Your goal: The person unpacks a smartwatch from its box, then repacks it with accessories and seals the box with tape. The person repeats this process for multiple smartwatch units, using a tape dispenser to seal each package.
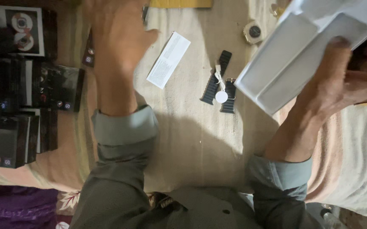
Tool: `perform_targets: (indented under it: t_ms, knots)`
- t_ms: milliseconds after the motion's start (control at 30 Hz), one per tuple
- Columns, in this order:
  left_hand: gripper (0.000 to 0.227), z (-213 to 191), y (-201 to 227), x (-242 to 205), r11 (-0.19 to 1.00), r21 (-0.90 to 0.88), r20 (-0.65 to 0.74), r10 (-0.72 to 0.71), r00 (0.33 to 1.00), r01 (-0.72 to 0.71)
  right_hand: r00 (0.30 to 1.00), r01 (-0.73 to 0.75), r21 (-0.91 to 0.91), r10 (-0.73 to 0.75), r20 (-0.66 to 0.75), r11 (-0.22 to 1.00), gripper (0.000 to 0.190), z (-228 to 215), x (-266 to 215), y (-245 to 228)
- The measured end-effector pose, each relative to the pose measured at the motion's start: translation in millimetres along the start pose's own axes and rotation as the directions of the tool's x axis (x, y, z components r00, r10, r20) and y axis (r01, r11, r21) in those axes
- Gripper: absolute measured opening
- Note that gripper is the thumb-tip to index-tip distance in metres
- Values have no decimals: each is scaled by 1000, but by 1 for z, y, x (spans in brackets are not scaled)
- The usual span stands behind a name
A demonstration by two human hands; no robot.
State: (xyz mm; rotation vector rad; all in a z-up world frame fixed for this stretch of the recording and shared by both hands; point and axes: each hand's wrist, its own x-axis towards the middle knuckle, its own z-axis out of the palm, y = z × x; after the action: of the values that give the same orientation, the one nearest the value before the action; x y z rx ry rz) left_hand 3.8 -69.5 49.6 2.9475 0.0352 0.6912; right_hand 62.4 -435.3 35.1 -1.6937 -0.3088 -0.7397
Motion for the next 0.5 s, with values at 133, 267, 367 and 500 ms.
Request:
perform_targets:
  t_ms: [133,267,367,500]
  knots:
    - [53,8,29,7,977,-105,455,-118,883,185,986,-98,201,123,-116,975,16,-10,-1,10]
    - [70,28,45,18,976,-137,454,-89,887,168,987,-101,347,137,-82,933,17,-12,12,22]
    - [58,45,52,17,934,-303,472,-25,881,189,988,-147,320,154,4,936,5,-12,16,24]
    - [54,61,68,13,842,-536,17,78,997,-57,968,-247,301,223,111,921,4,9,5,14]
